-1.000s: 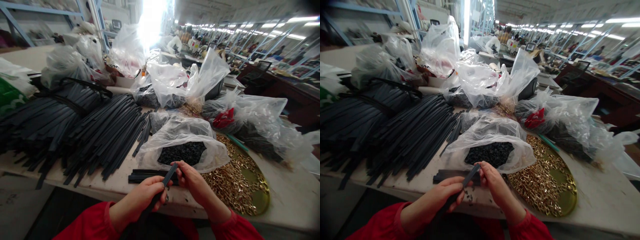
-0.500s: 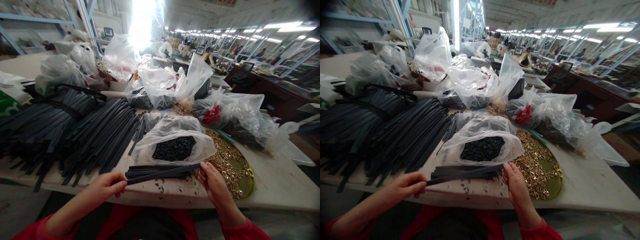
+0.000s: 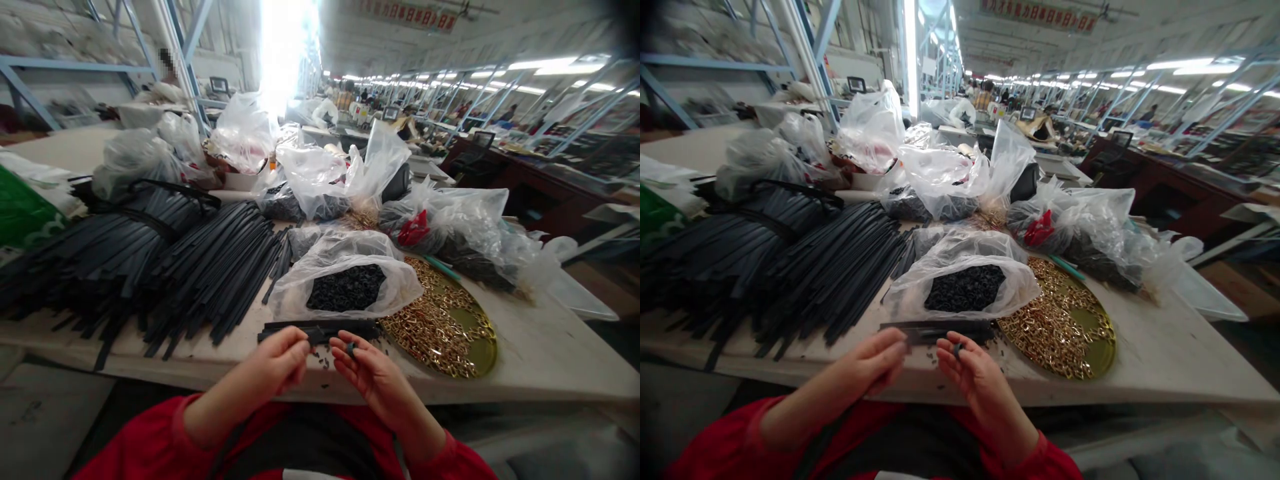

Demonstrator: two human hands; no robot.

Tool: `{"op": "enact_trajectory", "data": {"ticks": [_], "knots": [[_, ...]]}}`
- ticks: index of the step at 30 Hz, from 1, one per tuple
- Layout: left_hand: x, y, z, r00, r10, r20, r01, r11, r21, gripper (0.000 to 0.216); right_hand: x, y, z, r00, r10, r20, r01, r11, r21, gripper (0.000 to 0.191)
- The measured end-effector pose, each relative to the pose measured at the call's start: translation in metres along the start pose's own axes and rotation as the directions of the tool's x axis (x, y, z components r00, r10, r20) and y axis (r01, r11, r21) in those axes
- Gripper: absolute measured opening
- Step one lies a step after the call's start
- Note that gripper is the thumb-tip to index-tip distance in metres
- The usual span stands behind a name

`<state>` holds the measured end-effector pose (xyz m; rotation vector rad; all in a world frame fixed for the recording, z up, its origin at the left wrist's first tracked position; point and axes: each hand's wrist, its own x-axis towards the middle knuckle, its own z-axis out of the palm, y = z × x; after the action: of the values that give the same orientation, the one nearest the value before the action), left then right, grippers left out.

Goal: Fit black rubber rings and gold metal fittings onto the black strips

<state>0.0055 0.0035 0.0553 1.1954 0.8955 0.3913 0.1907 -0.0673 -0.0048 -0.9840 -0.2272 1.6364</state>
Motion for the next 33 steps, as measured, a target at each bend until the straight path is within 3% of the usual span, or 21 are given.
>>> {"op": "enact_trajectory", "data": {"ticks": [2, 4, 9, 15, 19, 23, 27, 33], "knots": [[0.015, -0.022, 0.017, 0.997, -0.032, 0.072, 0.030, 0.999, 0.024, 0.025, 0.004, 0.006, 0.007, 0.999, -0.045, 0.014, 0.045, 0.999, 0.011, 0.025], [0.026, -0.034, 0.027, 0.999, -0.031, 0.035, 0.029, 0.998, 0.051, 0.024, 0.010, 0.011, 0.012, 0.995, -0.102, 0.004, 0.102, 0.995, 0.002, 0.023], [0.043, -0.036, 0.032, 0.998, -0.055, 0.043, 0.053, 0.997, 0.056, 0.026, 0.020, 0.020, 0.019, 0.976, -0.215, -0.045, 0.211, 0.974, -0.076, 0.020], [0.057, -0.042, 0.028, 0.993, -0.119, 0.013, 0.118, 0.992, 0.046, 0.028, 0.027, 0.014, 0.010, 0.950, -0.305, -0.070, 0.251, 0.875, -0.414, 0.029], [0.058, -0.039, 0.024, 0.976, -0.213, 0.053, 0.212, 0.977, 0.014, 0.026, 0.031, 0.007, -0.004, 0.963, -0.256, -0.086, 0.189, 0.865, -0.465, 0.025], [0.059, -0.034, 0.023, 0.968, -0.244, 0.061, 0.243, 0.970, 0.018, 0.024, 0.035, 0.009, -0.010, 0.981, -0.118, -0.157, 0.078, 0.968, -0.239, 0.024], [0.062, -0.039, 0.022, 0.986, -0.164, 0.030, 0.159, 0.978, 0.134, 0.021, 0.037, 0.014, -0.005, 0.989, -0.049, -0.142, 0.042, 0.998, -0.056, 0.025], [0.064, -0.043, 0.018, 0.998, 0.058, -0.033, -0.039, 0.909, 0.415, 0.022, 0.041, 0.017, -0.007, 0.980, -0.127, -0.153, 0.093, 0.973, -0.210, 0.023]]}}
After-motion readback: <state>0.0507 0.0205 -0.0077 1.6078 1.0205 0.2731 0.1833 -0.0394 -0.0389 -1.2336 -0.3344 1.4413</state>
